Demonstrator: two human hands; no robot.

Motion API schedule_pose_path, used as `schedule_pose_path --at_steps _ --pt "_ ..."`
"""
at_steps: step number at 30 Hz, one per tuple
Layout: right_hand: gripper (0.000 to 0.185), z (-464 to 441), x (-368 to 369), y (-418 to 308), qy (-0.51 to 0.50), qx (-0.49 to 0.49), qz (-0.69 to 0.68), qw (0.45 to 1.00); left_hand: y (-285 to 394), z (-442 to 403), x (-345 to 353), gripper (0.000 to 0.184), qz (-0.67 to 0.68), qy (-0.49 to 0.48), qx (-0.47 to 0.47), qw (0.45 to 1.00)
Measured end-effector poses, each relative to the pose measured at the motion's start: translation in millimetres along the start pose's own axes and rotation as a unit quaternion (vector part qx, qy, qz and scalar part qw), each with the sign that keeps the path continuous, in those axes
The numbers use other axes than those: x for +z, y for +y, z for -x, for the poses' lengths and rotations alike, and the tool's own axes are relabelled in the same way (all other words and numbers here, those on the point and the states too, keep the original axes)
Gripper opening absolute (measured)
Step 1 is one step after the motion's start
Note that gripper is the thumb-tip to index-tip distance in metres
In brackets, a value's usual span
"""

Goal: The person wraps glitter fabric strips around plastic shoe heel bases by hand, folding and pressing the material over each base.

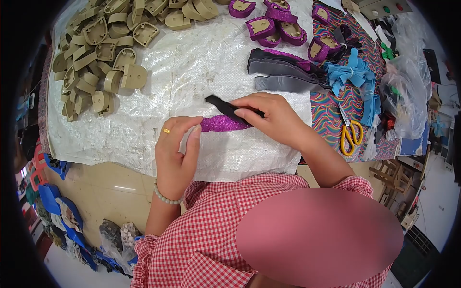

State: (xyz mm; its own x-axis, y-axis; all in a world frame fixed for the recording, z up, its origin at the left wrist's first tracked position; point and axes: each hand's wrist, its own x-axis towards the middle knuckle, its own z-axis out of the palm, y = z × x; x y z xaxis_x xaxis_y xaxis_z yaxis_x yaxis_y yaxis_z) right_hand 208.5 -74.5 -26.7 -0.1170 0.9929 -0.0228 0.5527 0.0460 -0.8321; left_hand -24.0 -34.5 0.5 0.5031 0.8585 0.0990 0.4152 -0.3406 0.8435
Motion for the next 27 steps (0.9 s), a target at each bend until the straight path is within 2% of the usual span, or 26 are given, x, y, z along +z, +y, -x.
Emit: schedule_pose_path --at_steps 4,7,10,13,16,19,22,25,27 --pt "0.017 -0.5 2.5 1.3 0.012 0.0 0.003 1.0 5.3 0.5 12.9 0.018 0.016 -0.016 0.014 1.0" --pt "0.018 -1.0 2.6 -2.9 0.002 0.043 -0.007 0.999 9.5 2.0 20.8 0.02 0.003 -0.009 0.037 0.999" --pt "0.024 -1.1 1.1 -3.4 -0.006 0.06 -0.025 0.998 12.2 -0.8 24.2 0.022 -0.04 0.028 0.119 0.992" --pt "0.018 -1.0 2.8 0.3 -0.008 0.053 -0.038 0.998 18.2 -4.5 27.2 0.025 -0.048 -0.006 0.189 0.981" --pt "0.017 -0.9 2.7 0.1 -0.008 0.055 -0.031 0.998 20.5 -1.2 33.8 0.027 -0.085 -0.074 0.133 0.985" --pt "0.014 0.6 2.2 1.7 0.0 -0.005 -0.005 1.0 20.8 -1.2 35.4 0.027 -0.123 -0.051 0.133 0.982" --pt "0.017 0.9 1.6 5.9 -0.003 -0.02 -0.016 1.0 20.8 3.8 34.5 0.027 -0.166 -0.099 0.096 0.976" --pt "0.016 5.4 -1.2 3.6 0.024 0.07 -0.14 0.987 16.9 11.7 37.4 0.029 -0.212 -0.136 0.069 0.965" --pt "0.016 14.1 -10.2 19.4 0.161 0.139 -0.206 0.955 15.6 15.6 38.4 0.031 -0.226 -0.141 0.069 0.961"
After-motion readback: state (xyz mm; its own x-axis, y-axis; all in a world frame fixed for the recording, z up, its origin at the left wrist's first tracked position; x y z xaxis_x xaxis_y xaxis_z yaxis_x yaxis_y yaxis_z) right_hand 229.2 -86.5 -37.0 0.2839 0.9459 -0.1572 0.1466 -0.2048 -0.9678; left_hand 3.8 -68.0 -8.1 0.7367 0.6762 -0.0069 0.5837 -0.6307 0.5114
